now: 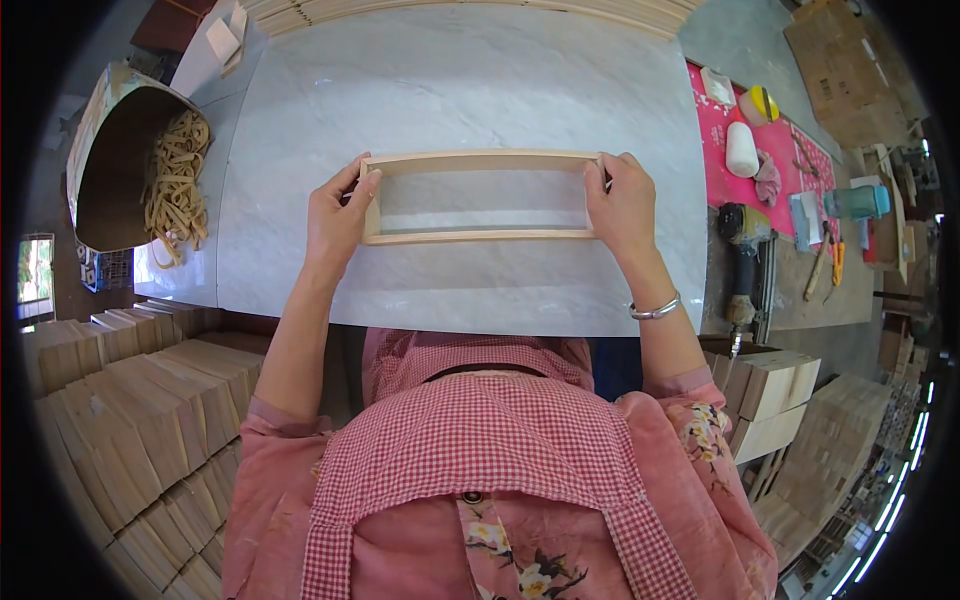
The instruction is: Assemble wooden pieces into boxes using glue and a pneumatic stapler.
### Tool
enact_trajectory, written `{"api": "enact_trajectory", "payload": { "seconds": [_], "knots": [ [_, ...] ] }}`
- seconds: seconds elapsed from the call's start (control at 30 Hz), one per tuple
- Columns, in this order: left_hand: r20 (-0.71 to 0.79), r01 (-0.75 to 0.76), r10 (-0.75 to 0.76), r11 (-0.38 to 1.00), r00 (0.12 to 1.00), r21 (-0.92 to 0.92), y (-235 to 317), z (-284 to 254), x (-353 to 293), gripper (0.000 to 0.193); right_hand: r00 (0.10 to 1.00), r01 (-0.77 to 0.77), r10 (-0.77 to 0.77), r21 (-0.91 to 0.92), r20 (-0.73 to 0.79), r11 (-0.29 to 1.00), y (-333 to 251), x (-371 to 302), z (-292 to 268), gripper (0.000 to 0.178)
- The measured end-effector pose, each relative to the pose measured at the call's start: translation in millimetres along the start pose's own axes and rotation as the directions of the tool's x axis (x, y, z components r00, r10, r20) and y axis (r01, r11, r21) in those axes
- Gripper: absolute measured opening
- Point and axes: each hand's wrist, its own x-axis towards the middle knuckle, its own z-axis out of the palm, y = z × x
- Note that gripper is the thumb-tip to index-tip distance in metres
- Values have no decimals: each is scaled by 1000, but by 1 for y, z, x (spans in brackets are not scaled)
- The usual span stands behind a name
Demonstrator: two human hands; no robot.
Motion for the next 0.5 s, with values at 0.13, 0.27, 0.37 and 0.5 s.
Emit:
{"api": "enact_trajectory", "payload": {
  "seconds": [0.13,0.27,0.37,0.5],
  "knots": [
    [25,-58,56,997,998,50,-9,-4,3,35,994,96,-96,-4,-58,995,6,1,3,20],
    [21,-97,96,991,995,94,-7,0,1,32,996,88,-87,-25,9,996,5,-1,-6,17],
    [60,-99,95,992,994,79,-1,6,2,35,998,54,-54,3,28,999,4,1,-7,20],
    [37,-84,78,978,996,191,1,-4,6,38,996,-88,78,258,50,962,14,0,-6,28]
  ]
}}
